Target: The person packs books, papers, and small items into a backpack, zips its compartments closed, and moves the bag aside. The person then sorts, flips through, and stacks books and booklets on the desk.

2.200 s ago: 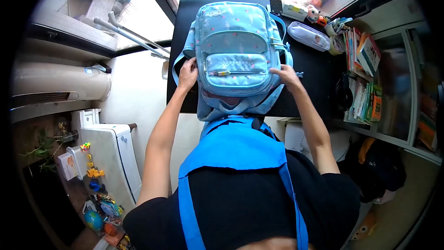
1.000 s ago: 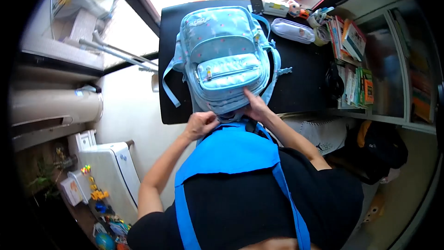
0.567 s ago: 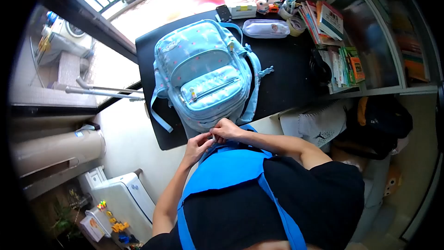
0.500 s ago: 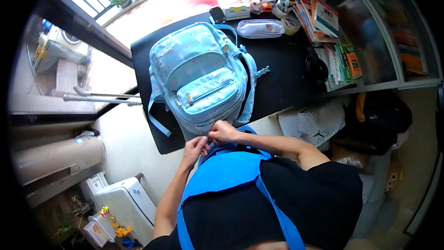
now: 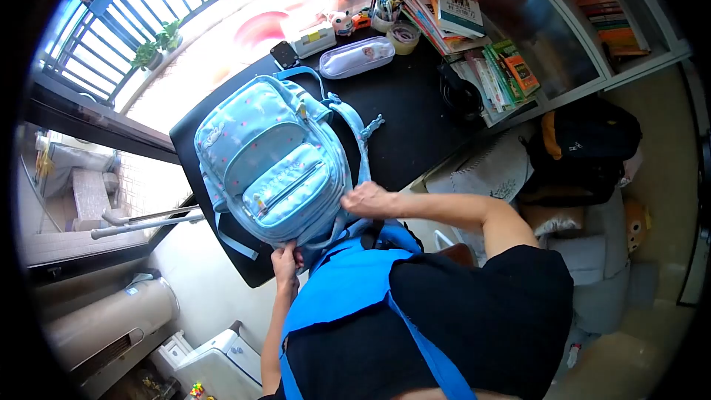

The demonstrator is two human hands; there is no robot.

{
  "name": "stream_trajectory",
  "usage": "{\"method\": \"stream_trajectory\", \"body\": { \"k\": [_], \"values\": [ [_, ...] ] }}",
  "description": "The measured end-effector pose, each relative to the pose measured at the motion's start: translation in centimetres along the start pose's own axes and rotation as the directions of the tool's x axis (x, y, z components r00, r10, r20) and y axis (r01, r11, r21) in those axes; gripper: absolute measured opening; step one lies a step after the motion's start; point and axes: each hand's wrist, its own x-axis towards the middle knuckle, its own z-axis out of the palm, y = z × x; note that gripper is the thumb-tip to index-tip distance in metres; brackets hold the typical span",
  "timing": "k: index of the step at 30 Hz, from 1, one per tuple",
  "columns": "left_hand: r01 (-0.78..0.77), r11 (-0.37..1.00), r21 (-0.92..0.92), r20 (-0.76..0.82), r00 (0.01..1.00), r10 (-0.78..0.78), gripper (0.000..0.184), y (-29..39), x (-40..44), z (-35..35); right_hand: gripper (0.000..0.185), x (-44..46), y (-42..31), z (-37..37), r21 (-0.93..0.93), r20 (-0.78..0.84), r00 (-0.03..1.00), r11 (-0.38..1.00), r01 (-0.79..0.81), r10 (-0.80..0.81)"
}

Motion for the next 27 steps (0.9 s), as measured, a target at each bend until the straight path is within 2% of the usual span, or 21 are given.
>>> {"method": "stream_trajectory", "body": {
  "k": [2, 4, 6, 10, 12, 14, 15, 16, 17, 20, 21, 22, 23, 24, 26, 27],
  "values": [
    [-0.016, 1.000, -0.011, 0.007, 1.000, 0.016, 0.028, 0.2, -0.5, -0.4, 0.011, -0.1, 5.0, 0.7, -0.098, -0.074, 0.997, 0.995, -0.014, 0.007],
    [0.004, 1.000, -0.023, 0.049, 0.999, -0.002, 0.029, 0.5, -0.7, -0.7, 0.009, 0.6, 9.5, -0.1, -0.194, -0.072, 0.990, 0.972, -0.131, 0.119],
    [0.033, 0.999, -0.034, 0.013, 0.999, -0.032, 0.027, 0.4, -0.8, -0.5, 0.010, 2.9, 12.2, -0.7, -0.318, -0.113, 0.991, 0.942, -0.102, 0.069],
    [0.030, 0.998, -0.060, 0.039, 0.999, -0.027, 0.023, 0.8, -1.9, -0.7, 0.015, 9.3, 14.7, -1.6, -0.205, -0.075, 0.973, 0.951, -0.231, 0.220],
    [0.003, 0.999, -0.051, -0.012, 1.000, -0.003, 0.021, 0.6, -2.0, -0.6, 0.017, 9.8, 15.1, -1.0, -0.149, -0.142, 0.961, 0.955, -0.258, 0.237],
    [-0.146, 0.988, -0.057, 0.011, 0.989, 0.147, 0.019, 2.1, -2.8, -0.4, 0.019, 8.0, 14.6, -2.3, 0.137, -0.251, 0.863, 0.898, -0.417, 0.439],
    [-0.165, 0.979, -0.122, 0.037, 0.985, 0.171, 0.018, 4.3, -3.7, -0.3, 0.025, 7.0, 15.1, -2.2, 0.254, -0.245, 0.764, 0.800, -0.543, 0.596],
    [-0.215, 0.970, -0.114, 0.010, 0.976, 0.218, 0.018, 6.0, -4.0, -0.2, 0.026, 5.2, 15.6, -2.3, 0.273, -0.263, 0.737, 0.781, -0.562, 0.622],
    [-0.318, 0.921, -0.224, 0.019, 0.944, 0.330, 0.020, 7.6, -4.1, 0.5, 0.027, 3.5, 16.8, -1.6, 0.334, -0.274, 0.755, 0.795, -0.506, 0.596],
    [-0.511, 0.831, -0.219, -0.118, 0.859, 0.498, 0.025, 15.1, -4.6, 2.4, 0.036, -2.1, 18.6, -0.6, 0.536, -0.230, 0.818, 0.770, -0.345, 0.527],
    [-0.558, 0.758, -0.338, -0.059, 0.816, 0.574, 0.024, 17.9, -4.5, 3.0, 0.036, -3.3, 18.3, -1.2, 0.541, -0.227, 0.821, 0.769, -0.340, 0.523],
    [-0.552, 0.687, -0.471, -0.176, 0.823, 0.540, 0.022, 21.7, -4.5, 4.9, 0.046, -4.8, 17.3, -3.0, 0.720, -0.083, 0.835, 0.612, -0.327, 0.544],
    [-0.577, 0.612, -0.542, -0.123, 0.774, 0.621, 0.021, 25.3, -4.4, 5.8, 0.057, -6.1, 16.1, -4.7, 0.851, 0.063, 0.848, 0.416, -0.321, 0.526],
    [-0.601, 0.558, -0.573, 0.060, 0.648, 0.759, 0.021, 28.4, -3.5, 6.2, 0.057, -7.0, 14.8, -5.8, 0.854, 0.065, 0.851, 0.412, -0.318, 0.522],
    [-0.684, 0.537, -0.494, -0.059, 0.642, 0.764, 0.020, 33.1, -6.4, 11.5, 0.077, -7.1, 12.9, -8.6, 0.970, -0.107, 0.891, 0.243, -0.004, 0.441],
    [-0.686, 0.527, -0.501, 0.072, 0.574, 0.815, 0.020, 34.3, -6.8, 12.2, 0.077, -6.6, 12.7, -9.9, 0.970, -0.113, 0.889, 0.244, 0.001, 0.444]
  ]
}}
